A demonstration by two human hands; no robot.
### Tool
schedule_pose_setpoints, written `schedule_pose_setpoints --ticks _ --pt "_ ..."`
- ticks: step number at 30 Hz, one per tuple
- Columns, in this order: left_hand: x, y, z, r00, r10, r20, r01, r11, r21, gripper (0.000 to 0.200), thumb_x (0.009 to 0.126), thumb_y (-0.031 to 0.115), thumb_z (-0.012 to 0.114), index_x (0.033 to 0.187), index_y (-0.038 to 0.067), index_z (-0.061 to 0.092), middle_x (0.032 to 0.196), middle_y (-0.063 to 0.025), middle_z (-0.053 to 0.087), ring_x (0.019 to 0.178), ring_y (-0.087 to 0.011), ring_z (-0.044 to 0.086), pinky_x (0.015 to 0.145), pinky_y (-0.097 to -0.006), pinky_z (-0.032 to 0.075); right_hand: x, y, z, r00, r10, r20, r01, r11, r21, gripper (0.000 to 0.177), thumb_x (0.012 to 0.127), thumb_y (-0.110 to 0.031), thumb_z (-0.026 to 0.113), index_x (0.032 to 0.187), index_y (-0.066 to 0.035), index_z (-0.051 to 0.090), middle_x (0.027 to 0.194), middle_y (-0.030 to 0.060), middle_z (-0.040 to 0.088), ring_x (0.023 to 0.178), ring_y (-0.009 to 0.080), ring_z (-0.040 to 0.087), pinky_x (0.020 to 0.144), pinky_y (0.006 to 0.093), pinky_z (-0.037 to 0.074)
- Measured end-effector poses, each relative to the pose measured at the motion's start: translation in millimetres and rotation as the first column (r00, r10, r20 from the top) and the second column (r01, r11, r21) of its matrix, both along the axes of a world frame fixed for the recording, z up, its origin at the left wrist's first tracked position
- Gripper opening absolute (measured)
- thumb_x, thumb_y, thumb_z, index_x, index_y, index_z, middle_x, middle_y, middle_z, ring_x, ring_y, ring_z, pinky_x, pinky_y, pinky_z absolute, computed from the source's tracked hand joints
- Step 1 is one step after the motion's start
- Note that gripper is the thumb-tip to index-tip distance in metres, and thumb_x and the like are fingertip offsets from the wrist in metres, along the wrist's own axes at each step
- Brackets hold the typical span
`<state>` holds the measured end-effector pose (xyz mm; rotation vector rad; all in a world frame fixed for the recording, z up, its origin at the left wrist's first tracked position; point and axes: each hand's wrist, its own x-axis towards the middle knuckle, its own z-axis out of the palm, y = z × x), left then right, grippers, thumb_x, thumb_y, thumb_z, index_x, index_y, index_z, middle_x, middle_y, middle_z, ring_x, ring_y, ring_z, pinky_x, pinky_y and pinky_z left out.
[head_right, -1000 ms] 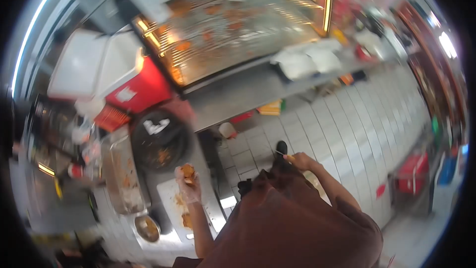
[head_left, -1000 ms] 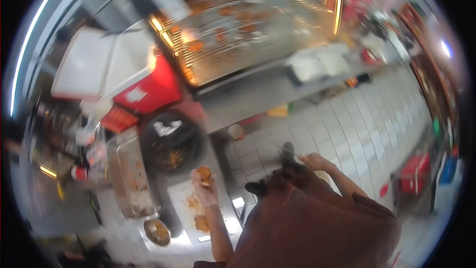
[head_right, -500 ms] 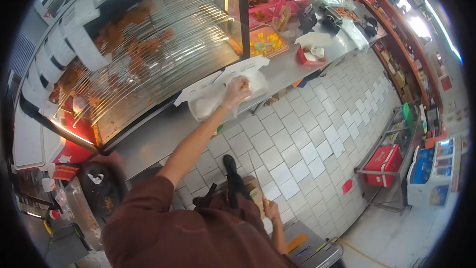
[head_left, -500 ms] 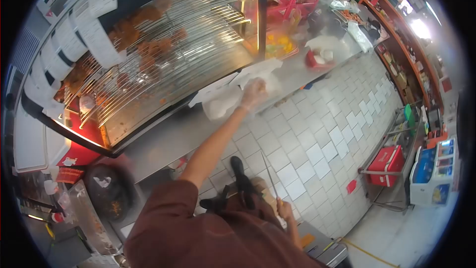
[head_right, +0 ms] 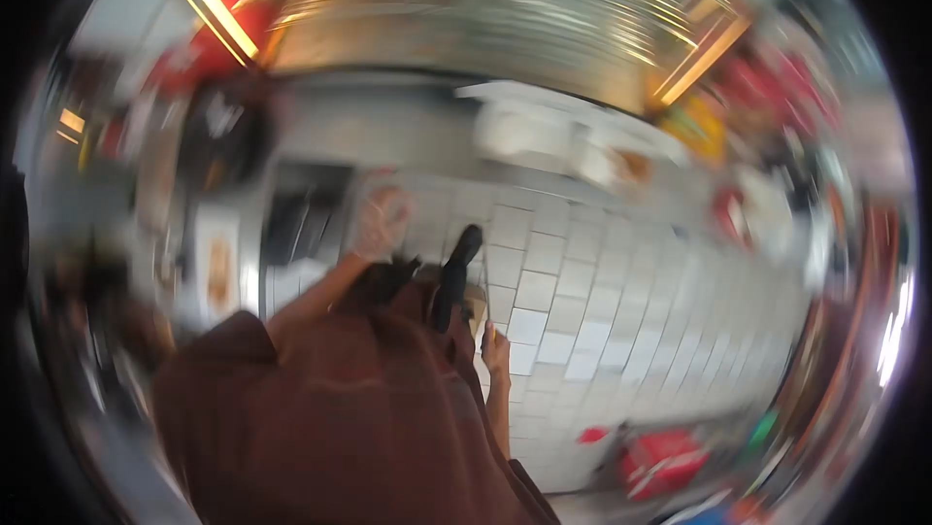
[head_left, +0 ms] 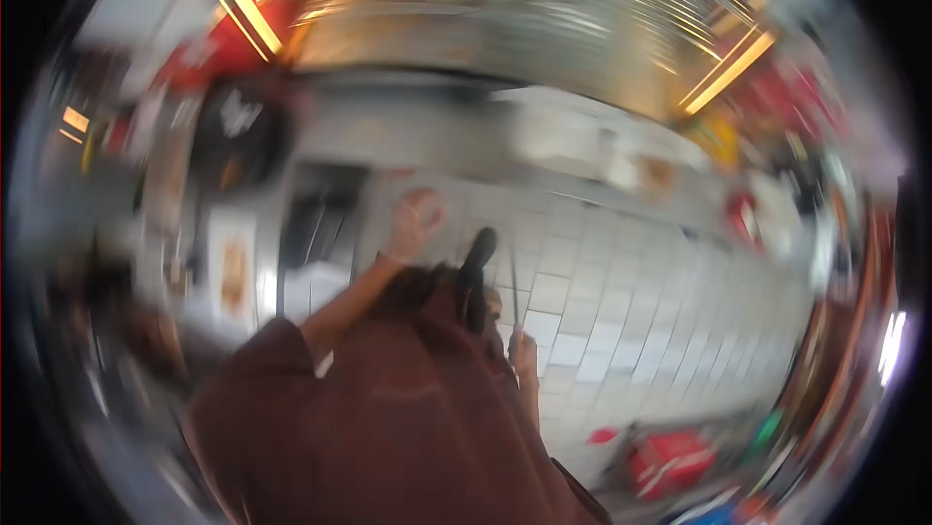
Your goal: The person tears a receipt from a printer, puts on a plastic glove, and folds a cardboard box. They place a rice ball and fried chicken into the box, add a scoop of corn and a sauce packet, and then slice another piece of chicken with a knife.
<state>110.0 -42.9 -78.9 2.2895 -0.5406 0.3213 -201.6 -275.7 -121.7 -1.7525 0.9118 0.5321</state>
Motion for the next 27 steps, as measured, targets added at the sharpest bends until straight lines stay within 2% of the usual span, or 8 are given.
schedule_pose_setpoints --ticks 2,5,10,12,16,17,20,27 --pt "-38 126 -5 0.922 0.374 0.099 -0.386 0.877 0.287 0.023 0.085 0.021 0.069 0.103 0.009 0.064 0.102 -0.0079 0.066 0.094 -0.0282 0.062 0.080 -0.0377 0.048 36 -14 3 0.987 0.158 0.002 -0.158 0.987 0.004 0.064 0.097 -0.057 0.040 0.062 -0.004 0.049 0.053 0.0032 0.047 0.050 0.0129 0.044 0.048 0.0334 0.039" --pt "-103 288 24 0.694 0.712 0.105 -0.703 0.640 0.310 0.019 0.083 0.016 0.068 0.100 0.008 0.065 0.095 -0.0141 0.066 0.085 -0.0319 0.064 0.074 -0.0423 0.050 88 -27 2 0.878 0.464 0.113 -0.472 0.880 0.056 0.061 0.098 -0.055 0.039 0.063 -0.005 0.047 0.053 0.0019 0.045 0.047 0.0127 0.043 0.044 0.0329 0.036" --pt "-179 430 58 0.431 0.890 0.148 -0.755 0.266 0.600 0.049 0.071 0.011 0.067 0.119 0.009 0.060 0.108 -0.0147 0.065 0.104 -0.0323 0.061 0.094 -0.0380 0.048 182 13 8 0.665 0.731 0.155 -0.744 0.666 0.052 0.058 0.099 -0.050 0.041 0.064 -0.004 0.047 0.054 0.0018 0.043 0.051 0.0118 0.042 0.049 0.0320 0.037" --pt "-184 452 76 0.473 0.881 -0.027 -0.653 0.370 0.661 0.059 0.071 0.022 0.070 0.127 0.010 0.054 0.115 -0.0159 0.062 0.109 -0.0327 0.059 0.096 -0.0376 0.047 210 57 26 0.606 0.776 0.173 -0.790 0.612 0.023 0.057 0.099 -0.048 0.041 0.064 -0.004 0.047 0.054 0.0018 0.043 0.052 0.0116 0.042 0.050 0.0318 0.037" --pt "-159 495 82 0.095 0.900 -0.426 -0.592 0.395 0.702 0.070 0.070 0.040 0.074 0.129 0.007 0.052 0.123 -0.0199 0.056 0.110 -0.0335 0.058 0.096 -0.0406 0.047 238 192 57 0.495 0.789 0.363 -0.847 0.532 0.000 0.055 0.101 -0.046 0.041 0.064 -0.005 0.048 0.053 0.0004 0.043 0.049 0.0097 0.040 0.047 0.0290 0.034" --pt "-170 508 66 0.325 0.882 -0.342 -0.575 0.471 0.669 0.069 0.071 0.042 0.074 0.125 0.005 0.054 0.118 -0.0211 0.058 0.105 -0.0336 0.061 0.092 -0.0412 0.050 237 224 62 0.493 0.778 0.389 -0.846 0.533 0.007 0.055 0.100 -0.047 0.041 0.064 -0.006 0.048 0.053 -0.0004 0.042 0.048 0.0085 0.039 0.045 0.0275 0.033" --pt "-168 518 35 0.402 0.868 -0.292 -0.671 0.496 0.551 0.063 0.077 0.049 0.067 0.119 0.003 0.058 0.110 -0.0234 0.061 0.102 -0.0348 0.062 0.090 -0.0408 0.050 235 307 55 0.624 0.708 0.332 -0.781 0.542 0.311 0.049 0.101 -0.047 0.039 0.069 -0.011 0.047 0.051 -0.0049 0.037 0.040 0.0045 0.034 0.036 0.0227 0.024" --pt "-156 501 67 0.309 0.872 -0.379 -0.703 0.478 0.527 0.067 0.075 0.047 0.074 0.122 0.003 0.055 0.112 -0.0216 0.061 0.092 -0.0343 0.064 0.082 -0.0418 0.052 236 479 113 0.516 0.847 0.131 -0.828 0.453 0.332 0.057 0.098 -0.053 0.042 0.061 -0.010 0.044 0.050 -0.0018 0.038 0.038 0.0072 0.034 0.035 0.0252 0.024"
